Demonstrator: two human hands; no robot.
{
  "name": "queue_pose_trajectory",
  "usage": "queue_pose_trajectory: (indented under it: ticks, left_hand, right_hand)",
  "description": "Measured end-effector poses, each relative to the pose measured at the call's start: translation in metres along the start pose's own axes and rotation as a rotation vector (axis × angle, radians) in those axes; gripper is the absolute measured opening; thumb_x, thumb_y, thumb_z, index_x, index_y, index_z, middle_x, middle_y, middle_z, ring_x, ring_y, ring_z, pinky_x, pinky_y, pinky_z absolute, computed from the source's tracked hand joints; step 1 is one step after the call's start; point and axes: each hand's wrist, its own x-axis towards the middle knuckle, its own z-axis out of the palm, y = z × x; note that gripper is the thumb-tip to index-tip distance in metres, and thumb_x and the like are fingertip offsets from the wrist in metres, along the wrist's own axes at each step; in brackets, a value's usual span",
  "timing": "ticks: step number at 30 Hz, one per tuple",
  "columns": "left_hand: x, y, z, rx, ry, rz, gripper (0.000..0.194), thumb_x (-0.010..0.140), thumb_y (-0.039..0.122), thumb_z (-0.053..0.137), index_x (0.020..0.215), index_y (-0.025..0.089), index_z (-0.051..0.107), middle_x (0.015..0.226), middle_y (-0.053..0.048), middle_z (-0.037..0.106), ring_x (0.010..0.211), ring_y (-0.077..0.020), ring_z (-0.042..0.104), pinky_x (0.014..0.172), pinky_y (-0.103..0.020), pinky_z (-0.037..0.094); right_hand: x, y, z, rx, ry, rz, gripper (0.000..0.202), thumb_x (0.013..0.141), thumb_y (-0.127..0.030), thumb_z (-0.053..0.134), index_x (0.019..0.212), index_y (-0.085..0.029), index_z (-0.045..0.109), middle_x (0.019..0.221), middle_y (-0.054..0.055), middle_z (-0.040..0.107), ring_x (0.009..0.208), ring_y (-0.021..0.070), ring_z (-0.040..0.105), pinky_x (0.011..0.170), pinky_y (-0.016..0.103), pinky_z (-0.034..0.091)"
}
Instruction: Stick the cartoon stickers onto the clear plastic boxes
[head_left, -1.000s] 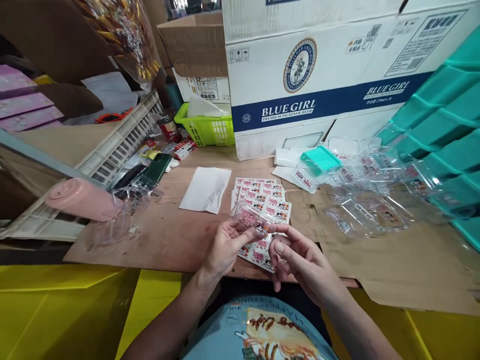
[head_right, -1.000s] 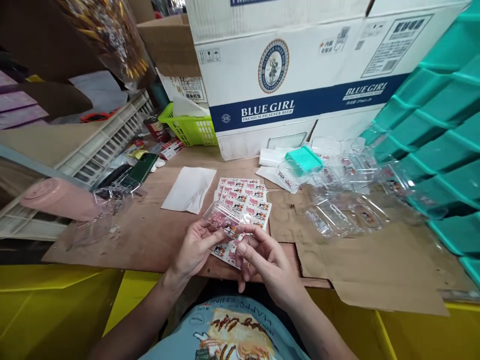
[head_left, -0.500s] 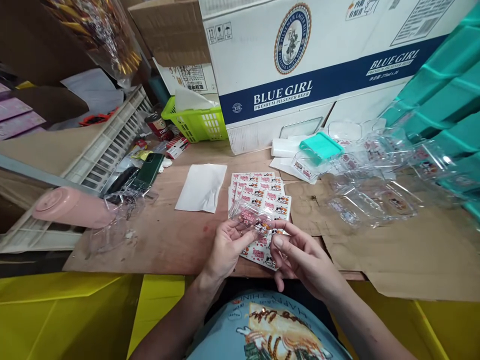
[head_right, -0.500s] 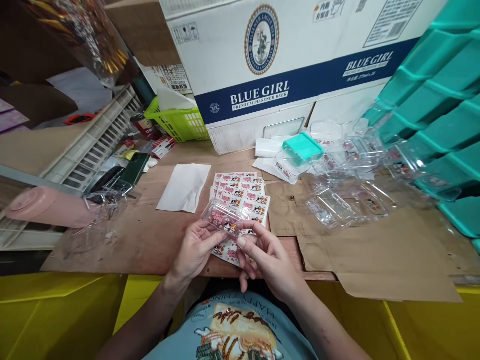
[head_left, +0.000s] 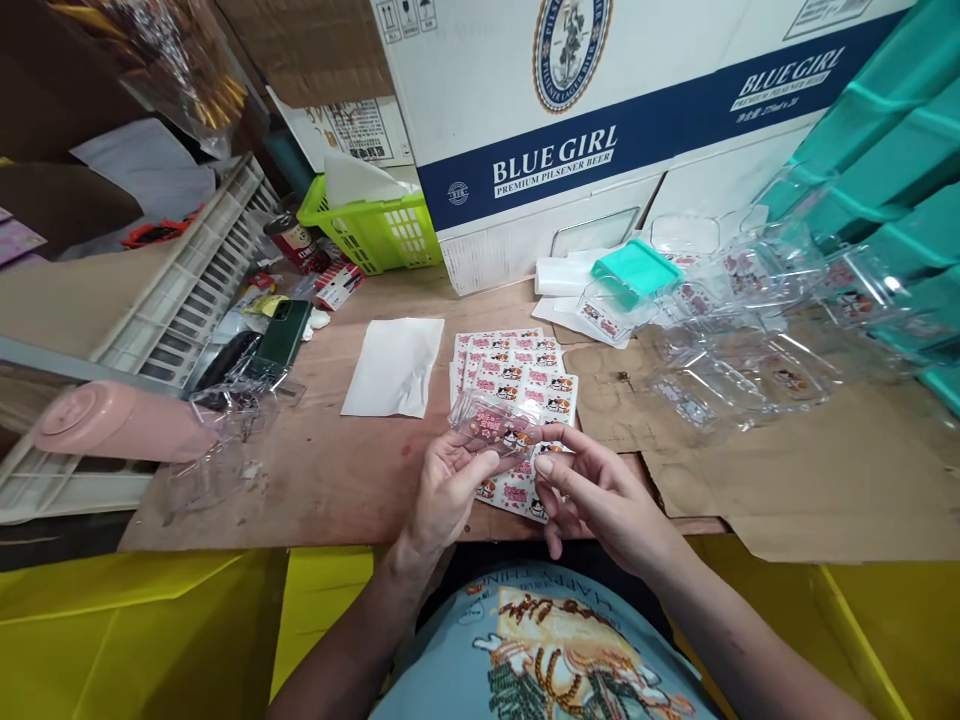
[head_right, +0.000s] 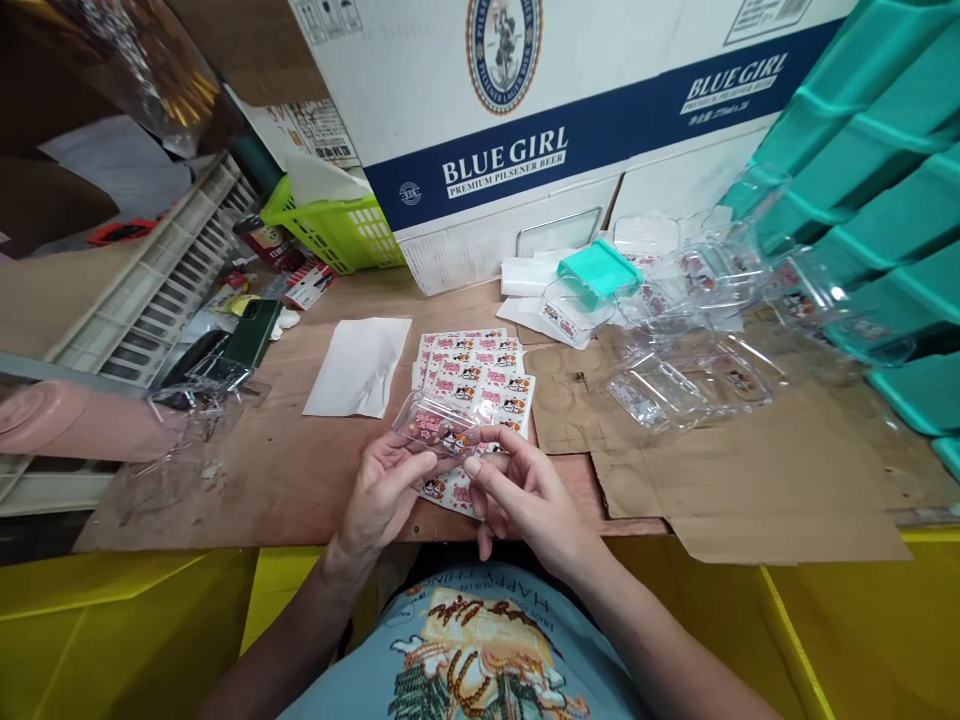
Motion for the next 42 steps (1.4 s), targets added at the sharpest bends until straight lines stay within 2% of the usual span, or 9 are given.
queue_pose_trajectory:
  ticks: [8,16,20,24,27,30,34,38,42]
  left_hand:
    - [0.002,-0.004,0.008,-0.02,0.171,0.057,0.023,0.082,0.038,0.072,0.092,0.017,0.073,0.101,-0.007,0.077,0.104,-0.025,0.071,0.096,-0.044,0.055]
    - [0.006,-0.007,0.02,-0.078,0.233,0.151,0.021,0.078,0.035,0.077,0.087,0.017,0.074,0.099,-0.006,0.078,0.095,-0.0225,0.073,0.094,-0.039,0.057]
    - [0.004,0.002,0.032,-0.108,0.145,0.129,0.017,0.081,0.035,0.074,0.091,0.021,0.076,0.099,-0.005,0.078,0.097,-0.0234,0.073,0.094,-0.042,0.057]
    - [0.011,0.008,0.037,0.125,-0.178,0.043,0.032,0.085,0.041,0.069,0.108,0.02,0.074,0.107,-0.011,0.075,0.105,-0.0275,0.07,0.093,-0.044,0.056]
    - [0.036,0.026,0.012,0.582,-0.121,0.248,0.052,0.08,0.041,0.072,0.128,0.022,0.063,0.123,-0.011,0.069,0.113,-0.0288,0.065,0.097,-0.046,0.053]
    - [0.067,0.055,-0.042,1.183,0.228,0.609,0.055,0.082,0.047,0.067,0.128,0.019,0.06,0.131,-0.015,0.061,0.123,-0.0327,0.056,0.107,-0.05,0.043]
    - [0.09,0.066,-0.114,1.749,0.33,0.499,0.053,0.083,0.052,0.059,0.118,0.012,0.061,0.123,-0.022,0.06,0.121,-0.0379,0.051,0.104,-0.054,0.038]
    - [0.1,0.048,-0.146,1.815,0.342,0.516,0.036,0.085,0.045,0.053,0.098,0.016,0.068,0.104,-0.015,0.064,0.103,-0.0326,0.058,0.093,-0.047,0.045]
    - [0.109,0.054,-0.131,1.713,0.305,0.643,0.029,0.089,0.034,0.044,0.09,0.018,0.069,0.086,-0.008,0.065,0.085,-0.0243,0.063,0.081,-0.036,0.049]
  right_hand:
    - [-0.002,-0.003,0.005,-0.244,0.071,-0.064,0.047,0.089,-0.052,0.057,0.124,-0.02,0.049,0.056,-0.008,0.05,0.037,0.0092,0.044,0.036,0.021,0.039]
    - [-0.001,0.02,0.0,-1.464,0.346,-0.781,0.057,0.098,-0.023,0.043,0.154,-0.018,0.031,0.087,0.011,0.062,0.078,0.0245,0.057,0.069,0.037,0.051]
    - [-0.005,-0.001,-0.01,-1.314,0.412,-0.838,0.064,0.094,-0.035,0.058,0.153,-0.024,0.033,0.107,0.012,0.058,0.098,0.0263,0.057,0.082,0.04,0.052]
    - [-0.007,-0.046,-0.035,-0.986,0.309,-0.831,0.063,0.089,-0.037,0.066,0.146,-0.028,0.043,0.121,0.01,0.056,0.108,0.0226,0.058,0.09,0.037,0.051]
    - [-0.011,-0.099,-0.093,-1.07,0.675,-0.955,0.056,0.086,-0.034,0.068,0.139,-0.025,0.053,0.113,0.009,0.057,0.102,0.0228,0.057,0.09,0.039,0.048]
    - [-0.012,-0.159,-0.175,-1.298,1.194,-0.969,0.075,0.077,-0.04,0.074,0.142,-0.011,0.051,0.118,0.018,0.054,0.108,0.0287,0.052,0.096,0.044,0.04]
    - [0.002,-0.213,-0.254,-1.636,1.278,-0.699,0.079,0.085,-0.047,0.062,0.142,0.006,0.045,0.121,0.033,0.052,0.115,0.0344,0.048,0.086,0.044,0.036]
    - [0.019,-0.22,-0.257,-1.755,1.266,-0.662,0.064,0.093,-0.042,0.054,0.137,0.005,0.049,0.129,0.039,0.046,0.118,0.0374,0.044,0.087,0.047,0.033]
    - [0.051,-0.186,-0.202,-1.87,1.093,-0.743,0.048,0.091,-0.047,0.059,0.123,-0.012,0.063,0.136,0.023,0.051,0.126,0.036,0.038,0.101,0.05,0.027]
